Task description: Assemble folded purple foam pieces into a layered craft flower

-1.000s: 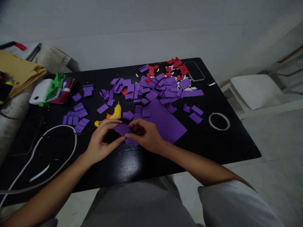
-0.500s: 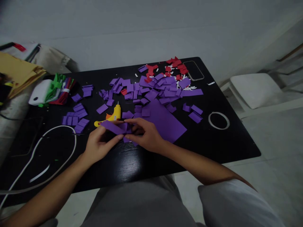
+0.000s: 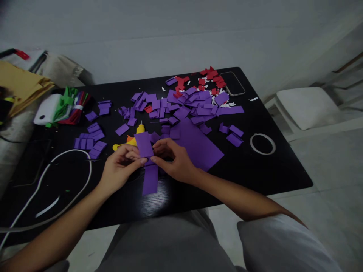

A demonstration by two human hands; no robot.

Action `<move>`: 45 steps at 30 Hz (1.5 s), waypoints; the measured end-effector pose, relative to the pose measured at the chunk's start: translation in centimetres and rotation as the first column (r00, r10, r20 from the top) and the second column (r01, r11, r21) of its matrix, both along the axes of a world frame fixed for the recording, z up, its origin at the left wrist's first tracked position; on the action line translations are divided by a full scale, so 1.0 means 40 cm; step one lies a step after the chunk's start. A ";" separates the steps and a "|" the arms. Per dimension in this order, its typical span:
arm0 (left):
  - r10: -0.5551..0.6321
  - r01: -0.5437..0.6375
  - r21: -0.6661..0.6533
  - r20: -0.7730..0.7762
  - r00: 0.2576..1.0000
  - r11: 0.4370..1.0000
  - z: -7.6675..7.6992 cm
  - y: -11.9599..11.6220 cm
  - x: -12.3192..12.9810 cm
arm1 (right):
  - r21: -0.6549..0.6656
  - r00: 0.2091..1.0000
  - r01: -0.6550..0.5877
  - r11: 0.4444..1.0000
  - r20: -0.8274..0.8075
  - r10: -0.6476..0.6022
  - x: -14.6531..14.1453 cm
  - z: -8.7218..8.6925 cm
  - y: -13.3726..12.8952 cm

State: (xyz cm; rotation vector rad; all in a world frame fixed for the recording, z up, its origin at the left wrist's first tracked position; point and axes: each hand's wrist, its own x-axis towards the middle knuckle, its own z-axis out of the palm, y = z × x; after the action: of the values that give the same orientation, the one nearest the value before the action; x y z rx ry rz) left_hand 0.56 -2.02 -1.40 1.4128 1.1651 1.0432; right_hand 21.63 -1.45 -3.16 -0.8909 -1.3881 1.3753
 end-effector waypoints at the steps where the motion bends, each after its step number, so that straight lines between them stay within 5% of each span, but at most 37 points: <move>1: 0.013 -0.014 0.039 0.010 1.000 0.999 -0.006 -0.002 0.000 | 0.013 1.000 0.007 1.000 0.010 -0.007 0.000 -0.001 0.001; 8: 0.047 0.102 0.454 -0.306 0.951 0.885 -0.018 -0.006 -0.018 | 0.149 0.984 0.012 0.989 0.173 -0.038 0.003 -0.004 0.006; 14: 0.063 0.164 0.560 -0.363 0.929 0.812 -0.005 -0.003 -0.015 | 0.332 0.959 0.012 0.943 0.262 -0.105 0.006 0.000 0.006; 22: -0.133 0.328 0.448 -0.413 0.901 0.832 0.004 0.000 -0.018 | 0.386 0.949 -0.103 0.917 0.314 -0.026 0.013 0.014 0.007; 29: -0.214 0.355 0.378 -0.366 0.906 0.855 0.014 -0.003 -0.017 | 0.342 0.956 -0.144 0.928 0.289 0.042 0.013 0.019 0.001; 40: -0.101 0.171 0.331 -0.220 0.970 0.928 0.016 0.006 -0.024 | 0.144 0.986 -0.093 0.985 0.152 0.071 0.026 0.034 0.016; 45: -0.122 0.185 0.289 -0.222 0.967 0.939 0.015 -0.003 -0.011 | 0.205 0.979 -0.118 0.972 0.188 0.079 0.004 0.035 -0.006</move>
State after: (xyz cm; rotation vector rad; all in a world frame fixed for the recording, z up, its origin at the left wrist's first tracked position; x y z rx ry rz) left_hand 0.12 -2.12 -0.81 1.8626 1.0430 1.0191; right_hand 21.78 -1.68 -1.76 -0.8260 -1.7044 1.2121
